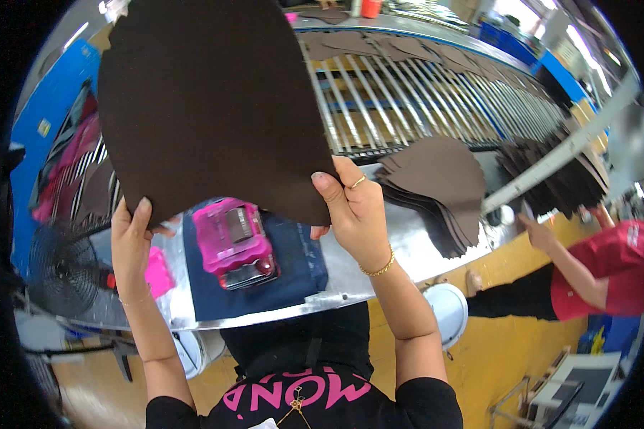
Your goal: The person repeatedly picks up brown fabric pieces from a stack on the table and places them onto a moving conveyor belt. The person handles the pieces one at a time, maintaining a steady rhythm as the belt carries them away.
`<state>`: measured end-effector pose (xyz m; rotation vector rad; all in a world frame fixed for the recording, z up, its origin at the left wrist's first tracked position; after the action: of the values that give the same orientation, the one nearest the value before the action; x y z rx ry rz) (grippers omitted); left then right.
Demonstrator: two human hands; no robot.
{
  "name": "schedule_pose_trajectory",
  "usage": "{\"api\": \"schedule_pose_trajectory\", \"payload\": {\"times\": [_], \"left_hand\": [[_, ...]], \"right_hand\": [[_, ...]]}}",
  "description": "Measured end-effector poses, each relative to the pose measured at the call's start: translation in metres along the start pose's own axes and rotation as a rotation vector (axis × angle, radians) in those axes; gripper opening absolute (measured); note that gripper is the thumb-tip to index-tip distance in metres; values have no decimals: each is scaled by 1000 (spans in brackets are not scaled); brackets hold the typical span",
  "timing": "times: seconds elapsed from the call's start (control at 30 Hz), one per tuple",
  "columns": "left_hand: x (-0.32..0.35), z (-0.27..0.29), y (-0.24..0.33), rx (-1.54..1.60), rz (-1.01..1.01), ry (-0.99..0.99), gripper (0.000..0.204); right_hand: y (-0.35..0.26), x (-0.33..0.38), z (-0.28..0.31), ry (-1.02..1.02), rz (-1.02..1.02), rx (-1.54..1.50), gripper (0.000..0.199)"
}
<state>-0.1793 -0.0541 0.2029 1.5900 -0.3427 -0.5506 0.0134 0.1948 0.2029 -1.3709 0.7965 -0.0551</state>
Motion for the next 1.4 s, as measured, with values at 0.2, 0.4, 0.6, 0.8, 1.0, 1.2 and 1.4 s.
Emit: {"api": "schedule_pose_trajectory", "payload": {"times": [0.2,0.4,0.6,0.8,1.0,1.2,1.4], "left_hand": [[30,74,34,-205,-66,216,26],[57,112,37,-369,-92,400,18],[62,114,5,-334,18,326,12],[44,71,-29,-500,119,124,10],[13,5,-29,-750,-85,-96,7],[-8,-59,-30,-846,-366,-277,8],[-21,-100,-26,-820,-539,-362,12]], "right_hand": [[35,-18,-59,-308,121,200,24],[63,-25,-95,-376,313,345,18],[67,-20,-84,-342,431,529,10],[80,0,-23,-279,407,673,9],[100,49,47,-58,114,669,9],[76,82,129,164,19,652,15],[36,93,178,256,-129,443,13]]}}
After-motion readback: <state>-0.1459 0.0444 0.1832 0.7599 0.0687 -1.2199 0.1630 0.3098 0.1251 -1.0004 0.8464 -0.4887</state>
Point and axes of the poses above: each hand's wrist, its own x-axis away from the middle knuckle, its own z-axis out of the back of the hand, y = z × x, the point moved 2 cm from there along -x, towards the middle knuckle, and after that the axes turned 8 degrees about z, right-handed, at the moved point
